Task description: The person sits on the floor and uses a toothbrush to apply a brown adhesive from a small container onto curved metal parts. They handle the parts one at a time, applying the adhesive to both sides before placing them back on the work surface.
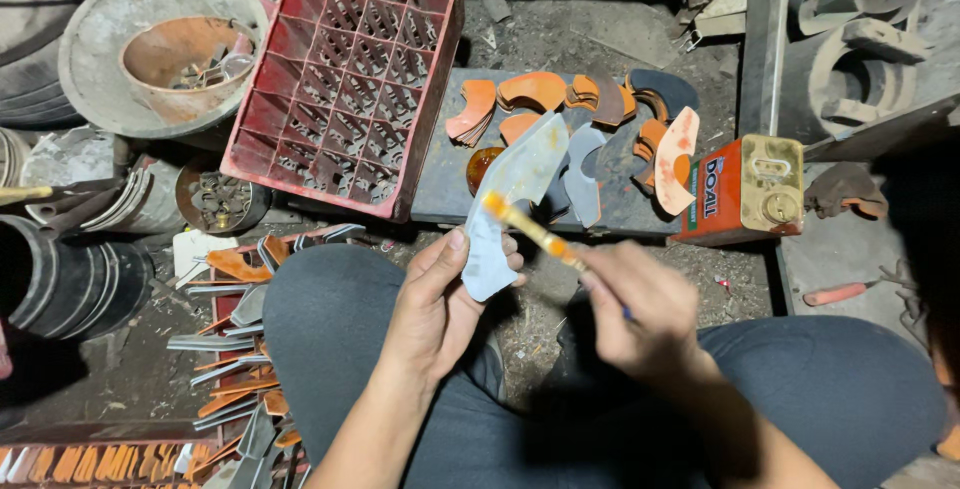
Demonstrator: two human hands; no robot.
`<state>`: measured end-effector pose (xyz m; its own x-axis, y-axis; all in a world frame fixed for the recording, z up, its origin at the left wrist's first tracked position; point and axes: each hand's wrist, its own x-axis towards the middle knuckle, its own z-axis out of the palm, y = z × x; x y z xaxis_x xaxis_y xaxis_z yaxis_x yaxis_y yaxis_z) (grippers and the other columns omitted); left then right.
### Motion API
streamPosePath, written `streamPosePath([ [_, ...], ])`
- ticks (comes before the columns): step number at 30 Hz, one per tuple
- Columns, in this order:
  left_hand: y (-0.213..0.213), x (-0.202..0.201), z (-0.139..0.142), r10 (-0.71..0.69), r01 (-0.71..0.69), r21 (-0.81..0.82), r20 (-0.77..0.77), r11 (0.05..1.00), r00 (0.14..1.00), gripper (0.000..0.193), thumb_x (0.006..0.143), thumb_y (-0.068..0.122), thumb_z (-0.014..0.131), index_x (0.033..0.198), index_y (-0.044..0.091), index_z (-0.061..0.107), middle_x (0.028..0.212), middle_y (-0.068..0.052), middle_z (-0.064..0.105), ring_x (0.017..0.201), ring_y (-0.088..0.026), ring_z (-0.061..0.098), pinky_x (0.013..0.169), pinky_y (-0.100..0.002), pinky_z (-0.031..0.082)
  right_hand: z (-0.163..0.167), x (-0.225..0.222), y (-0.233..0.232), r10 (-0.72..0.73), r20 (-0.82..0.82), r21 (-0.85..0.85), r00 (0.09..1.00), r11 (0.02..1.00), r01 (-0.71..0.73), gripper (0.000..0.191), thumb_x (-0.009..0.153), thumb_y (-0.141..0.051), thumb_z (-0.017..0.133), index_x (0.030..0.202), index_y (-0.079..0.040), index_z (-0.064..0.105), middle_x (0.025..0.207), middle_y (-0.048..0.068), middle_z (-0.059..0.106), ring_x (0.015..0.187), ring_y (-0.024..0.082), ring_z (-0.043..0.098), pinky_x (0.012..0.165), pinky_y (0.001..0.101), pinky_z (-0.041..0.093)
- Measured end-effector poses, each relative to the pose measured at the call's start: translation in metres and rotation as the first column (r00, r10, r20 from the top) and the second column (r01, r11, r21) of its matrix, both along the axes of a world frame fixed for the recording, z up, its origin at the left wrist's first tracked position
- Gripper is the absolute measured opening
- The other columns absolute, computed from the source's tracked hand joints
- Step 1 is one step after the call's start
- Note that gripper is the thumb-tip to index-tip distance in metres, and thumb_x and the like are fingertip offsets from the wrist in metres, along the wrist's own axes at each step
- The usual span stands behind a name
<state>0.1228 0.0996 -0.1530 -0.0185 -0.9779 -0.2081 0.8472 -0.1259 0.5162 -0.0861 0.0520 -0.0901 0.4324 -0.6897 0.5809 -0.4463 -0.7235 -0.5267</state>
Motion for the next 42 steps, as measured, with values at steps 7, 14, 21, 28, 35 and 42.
streamPosePath([
  [7, 0.002, 0.000, 0.005, -0.033, 0.033, -0.007, -0.005, 0.999, 0.999, 0.043, 0.102, 0.029, 0.059, 0.128, -0.005, 0.062, 0.116, -0.016, 0.072, 0.103, -0.026, 0.071, 0.093, -0.045, 0.059, 0.007, -0.001, 0.001, -0.083, 0.001, 0.013, 0.997, 0.996, 0.083, 0.021, 0.089, 0.012, 0.063, 0.107, 0.005, 0.070, 0.085, 0.016, 0.066, 0.070, 0.027, 0.066, 0.064, 0.0339, 0.052],
  [14, 0.004, 0.002, 0.002, 0.006, -0.006, -0.002, -0.036, 1.000, 0.999, 0.042, 0.105, 0.031, 0.059, 0.128, -0.005, 0.062, 0.112, -0.018, 0.072, 0.101, -0.026, 0.071, 0.091, -0.045, 0.059, 0.005, 0.000, 0.003, -0.047, -0.001, 0.014, 0.999, 0.999, 0.047, 0.020, 0.088, 0.012, 0.065, 0.106, 0.005, 0.070, 0.086, 0.016, 0.068, 0.072, 0.027, 0.067, 0.065, 0.0337, 0.052],
  [21, 0.001, 0.004, 0.004, 0.007, -0.008, -0.012, -0.060, 1.000, 0.998, 0.046, 0.102, 0.030, 0.060, 0.138, 0.002, 0.059, 0.114, -0.017, 0.071, 0.102, -0.024, 0.071, 0.089, -0.041, 0.059, 0.003, -0.004, 0.002, 0.043, 0.017, -0.002, 0.999, 0.999, -0.043, 0.020, 0.087, 0.011, 0.067, 0.106, 0.005, 0.069, 0.085, 0.015, 0.068, 0.071, 0.025, 0.068, 0.064, 0.0319, 0.053],
  [28, 0.002, 0.003, 0.007, 0.011, -0.012, -0.012, -0.114, 1.000, 0.993, 0.026, 0.103, 0.029, 0.062, 0.118, 0.009, 0.056, 0.113, -0.019, 0.070, 0.102, -0.027, 0.071, 0.089, -0.044, 0.059, 0.003, -0.004, 0.002, -0.003, 0.003, 0.002, 1.000, 1.000, 0.003, 0.019, 0.086, 0.011, 0.068, 0.104, 0.005, 0.069, 0.083, 0.016, 0.067, 0.069, 0.025, 0.066, 0.063, 0.0323, 0.052],
  [35, 0.003, 0.002, 0.004, -0.001, 0.000, -0.010, -0.087, 1.000, 0.996, 0.025, 0.103, 0.027, 0.061, 0.120, 0.009, 0.055, 0.113, -0.019, 0.070, 0.103, -0.028, 0.071, 0.089, -0.044, 0.060, 0.005, -0.009, 0.003, -0.156, 0.030, 0.014, 0.987, 0.988, 0.155, 0.017, 0.090, 0.012, 0.066, 0.106, 0.006, 0.070, 0.082, 0.015, 0.064, 0.069, 0.024, 0.065, 0.065, 0.0336, 0.050],
  [42, 0.002, 0.001, 0.003, -0.025, 0.024, -0.016, -0.072, 1.000, 0.997, 0.028, 0.104, 0.028, 0.060, 0.122, 0.007, 0.055, 0.114, -0.019, 0.070, 0.103, -0.027, 0.071, 0.089, -0.044, 0.059, 0.005, -0.003, -0.001, -0.025, 0.022, -0.029, 0.999, 0.999, 0.026, 0.019, 0.086, 0.011, 0.066, 0.104, 0.008, 0.069, 0.083, 0.017, 0.066, 0.069, 0.026, 0.066, 0.064, 0.0331, 0.052],
])
